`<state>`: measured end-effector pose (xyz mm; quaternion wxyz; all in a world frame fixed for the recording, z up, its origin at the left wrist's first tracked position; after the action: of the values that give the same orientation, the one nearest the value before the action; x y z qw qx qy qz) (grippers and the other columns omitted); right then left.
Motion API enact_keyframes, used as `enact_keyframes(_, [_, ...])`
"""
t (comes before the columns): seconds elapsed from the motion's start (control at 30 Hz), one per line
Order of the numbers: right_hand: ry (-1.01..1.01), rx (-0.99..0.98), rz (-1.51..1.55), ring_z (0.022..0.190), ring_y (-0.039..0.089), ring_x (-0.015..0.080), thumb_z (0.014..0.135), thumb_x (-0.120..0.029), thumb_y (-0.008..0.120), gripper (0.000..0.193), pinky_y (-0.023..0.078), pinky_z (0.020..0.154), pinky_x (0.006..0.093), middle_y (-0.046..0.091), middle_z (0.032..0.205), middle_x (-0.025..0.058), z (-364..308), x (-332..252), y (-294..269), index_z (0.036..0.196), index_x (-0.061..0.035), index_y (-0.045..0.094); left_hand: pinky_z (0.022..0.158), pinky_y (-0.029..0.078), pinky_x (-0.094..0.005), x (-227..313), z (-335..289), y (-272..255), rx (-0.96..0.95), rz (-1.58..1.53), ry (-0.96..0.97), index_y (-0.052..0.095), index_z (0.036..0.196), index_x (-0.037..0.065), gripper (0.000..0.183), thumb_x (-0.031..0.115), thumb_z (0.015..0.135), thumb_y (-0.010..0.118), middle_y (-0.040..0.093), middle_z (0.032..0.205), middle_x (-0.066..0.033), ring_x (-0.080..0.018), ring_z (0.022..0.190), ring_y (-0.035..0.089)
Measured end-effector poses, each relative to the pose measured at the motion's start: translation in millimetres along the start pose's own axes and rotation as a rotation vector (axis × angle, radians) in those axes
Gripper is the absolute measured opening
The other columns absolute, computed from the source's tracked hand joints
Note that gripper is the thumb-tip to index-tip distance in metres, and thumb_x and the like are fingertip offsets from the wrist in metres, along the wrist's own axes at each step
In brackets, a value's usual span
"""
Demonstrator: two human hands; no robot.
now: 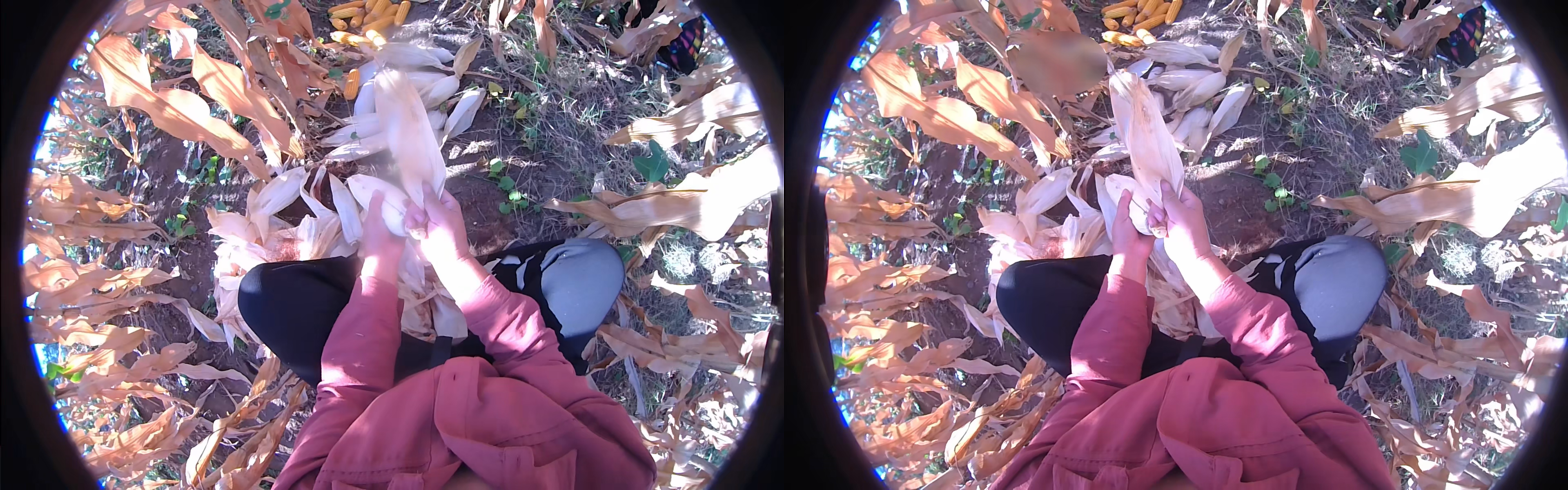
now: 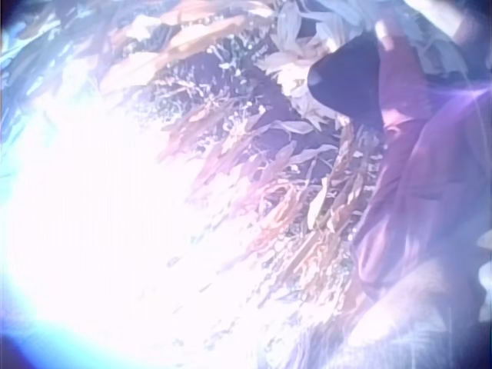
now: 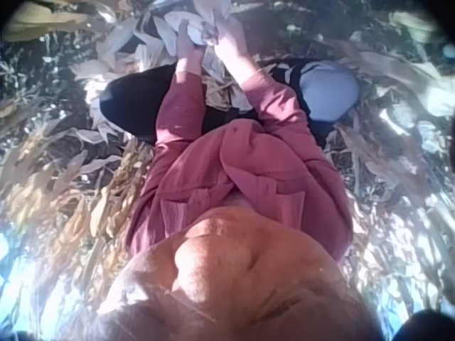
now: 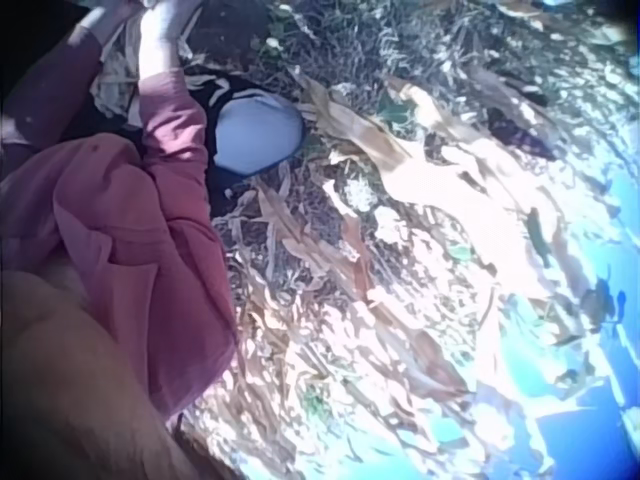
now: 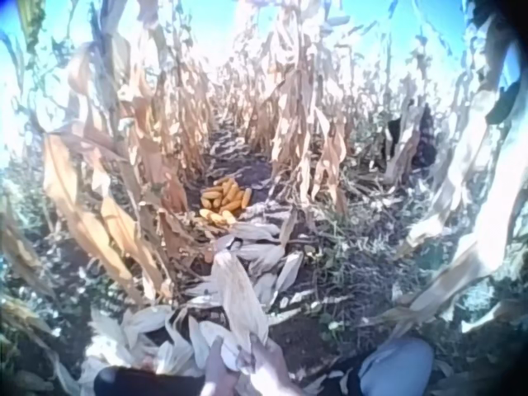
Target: The person sits in a cornfield and shucks corn cobs by hand, peeling back the husks and silk to reveal the kernels. The shucked cobs are placed in a pile nearby.
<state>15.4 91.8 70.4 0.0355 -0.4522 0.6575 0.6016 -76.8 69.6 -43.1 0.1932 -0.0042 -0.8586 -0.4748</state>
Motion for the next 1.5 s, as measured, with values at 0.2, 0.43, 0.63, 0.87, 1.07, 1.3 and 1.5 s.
enact_keyframes(0.2, [0.052,-0.238,-0.38,0.062,0.055,0.0088,0.093,-0.026,0.049,0.028,0.043,0.053,0.0223,0.06,0.075,0.0057,8,-3,1,0.102,0.0,0.054,0.075,0.049,-0.0328,18,-10,9,-0.052,0.335,0.191,0.049,0.113,0.003,0.033,0.027,0.091,0.047,0.058,0.102,-0.0089,-0.0203,0.09,0.058])
enact_keyframes(0.43, [-0.157,-0.411,-0.828,0.059,0.048,0.006,0.092,-0.025,0.05,0.03,0.04,0.052,0.0221,0.056,0.071,0.0018,-9,-12,32,0.101,0.0034,0.054,0.073,0.052,-0.0321,3,-14,-2,0.02,0.047,0.054,0.051,0.108,0.006,0.023,0.018,0.09,0.046,0.059,0.1,-0.0065,-0.0191,0.089,0.06])
enact_keyframes(0.63, [-0.024,-0.012,-0.136,0.05,0.039,0.0073,0.095,-0.023,0.045,0.022,0.04,0.051,0.026,0.043,0.063,-0.0007,-5,-3,8,0.089,-0.0014,0.047,0.073,0.046,-0.0278,-11,1,-12,-0.268,0.302,-0.06,0.048,0.118,0.005,0.037,0.029,0.09,0.048,0.057,0.096,-0.0072,-0.017,0.085,0.055])
enact_keyframes(0.87, [0.071,0.129,0.314,0.048,0.03,0.0078,0.095,-0.018,0.039,0.015,0.033,0.046,0.025,0.031,0.061,-0.0031,5,2,-13,0.088,-0.0046,0.041,0.071,0.046,-0.031,0,-23,34,-0.199,-0.068,0.012,0.05,0.111,0.004,0.039,0.036,0.09,0.048,0.057,0.096,-0.0098,-0.0212,0.083,0.056])
enact_keyframes(1.07, [-0.038,0.344,0.073,0.045,0.027,0.0073,0.094,-0.019,0.042,0.022,0.025,0.04,0.0241,0.031,0.058,-0.0021,-15,-30,2,0.077,-0.0056,0.04,0.072,0.049,-0.0356,31,-17,15,0.167,0.148,0.369,0.048,0.111,0.0,0.038,0.031,0.09,0.048,0.057,0.096,-0.0129,-0.0235,0.084,0.058])
enact_keyframes(1.3, [-0.798,0.374,-0.244,0.05,0.03,0.0062,0.096,-0.021,0.04,0.024,0.028,0.047,0.0225,0.034,0.06,-0.0016,-53,-195,-3,0.081,-0.0017,0.043,0.078,0.048,-0.036,46,-11,9,0.043,0.231,0.333,0.04,0.123,0.002,0.043,0.026,0.089,0.05,0.053,0.106,-0.0111,-0.0223,0.093,0.056])
enact_keyframes(1.5, [-0.062,0.333,-1.814,0.107,0.049,0.0412,0.08,-0.034,0.062,0.062,0.04,0.091,0.0439,0.049,0.116,0.0284,23,-67,-84,0.121,0.0049,0.038,0.085,0.046,-0.0409,46,-40,63,-0.161,0.238,0.383,0.04,0.124,0.001,0.047,0.029,0.088,0.052,0.053,0.111,-0.0145,-0.0272,0.098,0.055])
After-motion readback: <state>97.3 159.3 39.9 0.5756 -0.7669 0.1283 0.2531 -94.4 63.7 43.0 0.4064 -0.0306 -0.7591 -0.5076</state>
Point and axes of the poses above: each hand's wrist, its own z-axis towards the middle knuckle, its own y-axis out of the palm, x = y × z, the point moved 7 cm from there along z, towards the middle knuckle
